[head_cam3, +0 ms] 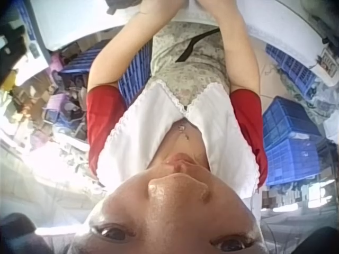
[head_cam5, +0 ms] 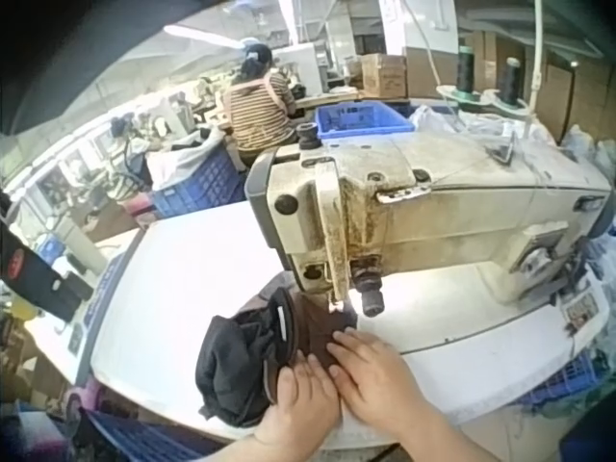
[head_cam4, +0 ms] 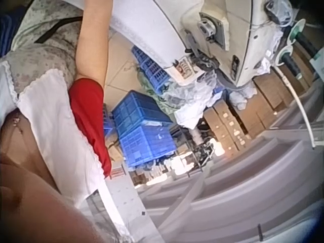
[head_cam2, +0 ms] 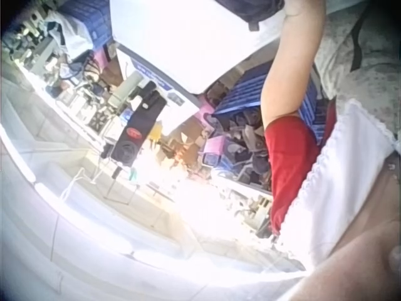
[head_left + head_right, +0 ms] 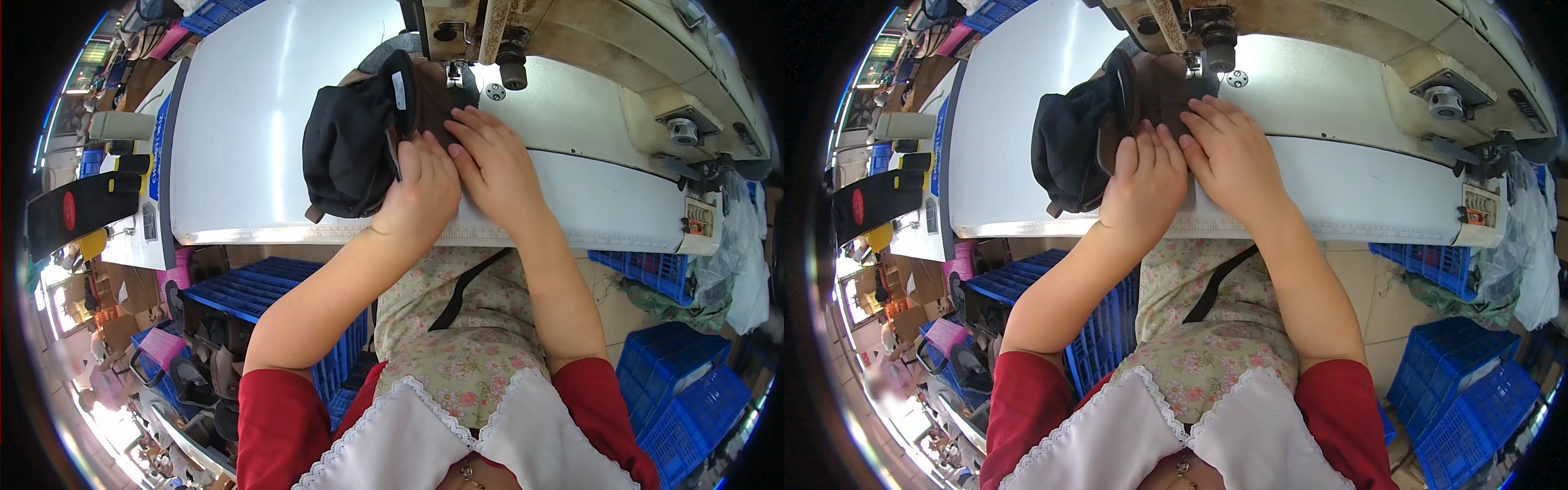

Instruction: Sew and stitch components of a leather boot upper using a sewing machine.

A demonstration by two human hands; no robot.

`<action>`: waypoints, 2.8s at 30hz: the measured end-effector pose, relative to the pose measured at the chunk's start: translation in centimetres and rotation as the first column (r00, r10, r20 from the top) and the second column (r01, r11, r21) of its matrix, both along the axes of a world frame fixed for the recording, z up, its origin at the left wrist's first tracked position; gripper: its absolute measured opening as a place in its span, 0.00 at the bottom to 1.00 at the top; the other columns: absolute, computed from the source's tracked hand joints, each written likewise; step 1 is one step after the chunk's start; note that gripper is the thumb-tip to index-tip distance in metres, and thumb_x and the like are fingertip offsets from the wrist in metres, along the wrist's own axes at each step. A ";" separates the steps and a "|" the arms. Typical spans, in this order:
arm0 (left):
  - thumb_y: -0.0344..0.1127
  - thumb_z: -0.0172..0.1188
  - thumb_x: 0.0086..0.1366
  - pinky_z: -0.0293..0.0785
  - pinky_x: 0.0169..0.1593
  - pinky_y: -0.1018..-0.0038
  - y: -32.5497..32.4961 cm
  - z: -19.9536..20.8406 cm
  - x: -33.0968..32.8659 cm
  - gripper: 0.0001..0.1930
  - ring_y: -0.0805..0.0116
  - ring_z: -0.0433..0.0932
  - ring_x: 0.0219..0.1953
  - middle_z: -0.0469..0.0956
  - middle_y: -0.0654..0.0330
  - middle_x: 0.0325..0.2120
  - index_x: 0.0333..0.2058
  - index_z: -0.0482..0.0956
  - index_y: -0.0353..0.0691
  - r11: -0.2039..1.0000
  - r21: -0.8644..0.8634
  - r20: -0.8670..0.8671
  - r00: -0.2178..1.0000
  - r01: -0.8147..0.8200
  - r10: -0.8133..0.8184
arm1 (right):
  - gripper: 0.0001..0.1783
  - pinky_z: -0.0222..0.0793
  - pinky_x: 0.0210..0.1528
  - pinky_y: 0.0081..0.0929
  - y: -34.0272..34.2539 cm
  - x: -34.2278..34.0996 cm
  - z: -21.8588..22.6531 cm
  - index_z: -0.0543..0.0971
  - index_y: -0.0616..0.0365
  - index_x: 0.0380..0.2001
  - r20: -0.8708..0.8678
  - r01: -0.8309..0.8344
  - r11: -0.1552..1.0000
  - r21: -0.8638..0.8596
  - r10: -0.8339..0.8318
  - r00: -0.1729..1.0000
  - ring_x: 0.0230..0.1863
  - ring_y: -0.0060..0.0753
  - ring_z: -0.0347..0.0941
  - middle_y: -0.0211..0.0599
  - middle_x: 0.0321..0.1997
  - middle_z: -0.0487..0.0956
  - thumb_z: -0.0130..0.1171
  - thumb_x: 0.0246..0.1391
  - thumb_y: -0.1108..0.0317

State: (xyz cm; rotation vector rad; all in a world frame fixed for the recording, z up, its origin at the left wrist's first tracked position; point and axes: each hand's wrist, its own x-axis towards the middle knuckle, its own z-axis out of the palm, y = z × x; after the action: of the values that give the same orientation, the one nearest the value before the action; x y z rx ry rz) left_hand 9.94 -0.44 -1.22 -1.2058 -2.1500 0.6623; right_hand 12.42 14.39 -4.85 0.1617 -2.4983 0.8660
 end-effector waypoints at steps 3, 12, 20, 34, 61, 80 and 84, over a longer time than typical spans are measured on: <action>0.35 0.52 0.55 0.65 0.52 0.67 0.1 0.1 0.0 0.18 0.59 0.77 0.46 0.81 0.48 0.37 0.41 0.80 0.28 1.000 0.000 0.013 1.000 -0.004 0.004 | 0.16 0.62 0.61 0.42 0.0 -0.1 -0.2 0.79 0.62 0.44 -0.010 -0.004 1.000 0.008 0.004 1.000 0.59 0.48 0.69 0.44 0.53 0.77 0.56 0.55 0.66; 0.35 0.53 0.55 0.65 0.53 0.65 0.7 -0.7 -0.1 0.19 0.57 0.78 0.46 0.81 0.47 0.35 0.40 0.80 0.27 1.000 0.021 0.010 1.000 -0.023 0.022 | 0.16 0.60 0.63 0.42 0.5 -0.4 -0.2 0.80 0.61 0.45 -0.016 0.000 0.998 0.066 0.001 1.000 0.59 0.46 0.68 0.43 0.53 0.78 0.55 0.55 0.65; 0.35 0.53 0.55 0.65 0.53 0.64 1.1 -1.4 -0.6 0.18 0.55 0.79 0.45 0.81 0.47 0.35 0.39 0.80 0.27 0.998 0.066 -0.012 1.000 0.001 0.000 | 0.16 0.60 0.63 0.43 0.9 -0.6 -0.1 0.80 0.60 0.45 0.003 0.011 0.997 0.076 -0.011 1.000 0.59 0.46 0.68 0.42 0.52 0.78 0.55 0.55 0.65; 0.36 0.53 0.55 0.66 0.52 0.63 1.7 -1.9 -1.3 0.18 0.54 0.79 0.45 0.81 0.46 0.36 0.38 0.80 0.27 0.996 0.086 -0.032 0.999 0.006 -0.003 | 0.19 0.60 0.62 0.42 2.0 -1.3 0.0 0.80 0.63 0.44 0.020 0.040 0.994 0.104 -0.042 0.999 0.59 0.48 0.67 0.42 0.53 0.78 0.57 0.55 0.61; 0.37 0.50 0.57 0.64 0.53 0.71 1.1 -1.5 -2.3 0.20 0.64 0.79 0.44 0.81 0.46 0.42 0.47 0.80 0.38 0.999 0.043 -0.025 1.000 -0.008 0.009 | 0.18 0.56 0.65 0.41 5.4 -2.2 -0.2 0.79 0.54 0.50 0.154 -0.087 0.994 0.068 0.076 0.985 0.64 0.44 0.63 0.33 0.57 0.76 0.53 0.59 0.60; 0.37 0.50 0.57 0.66 0.50 0.73 0.3 -0.9 -2.9 0.22 0.64 0.78 0.47 0.80 0.48 0.44 0.52 0.77 0.46 0.990 0.083 0.008 0.994 0.112 -0.113 | 0.19 0.56 0.65 0.41 6.8 -2.4 0.1 0.78 0.52 0.52 0.213 -0.159 0.987 0.024 0.150 0.965 0.64 0.43 0.63 0.31 0.58 0.75 0.54 0.58 0.62; 0.36 0.50 0.57 0.67 0.49 0.73 0.1 -0.9 -3.1 0.23 0.63 0.79 0.46 0.80 0.47 0.44 0.52 0.77 0.48 0.987 0.099 0.057 0.990 0.124 -0.130 | 0.20 0.55 0.66 0.41 6.9 -2.3 0.5 0.77 0.54 0.52 0.222 -0.198 0.978 0.062 0.179 0.958 0.66 0.43 0.61 0.32 0.60 0.74 0.52 0.57 0.64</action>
State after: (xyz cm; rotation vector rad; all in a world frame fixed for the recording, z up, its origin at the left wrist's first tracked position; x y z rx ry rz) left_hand 6.85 -0.35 -2.16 -1.3149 -2.1101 0.4672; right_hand 10.14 21.27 -4.39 0.3575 -2.7589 0.8958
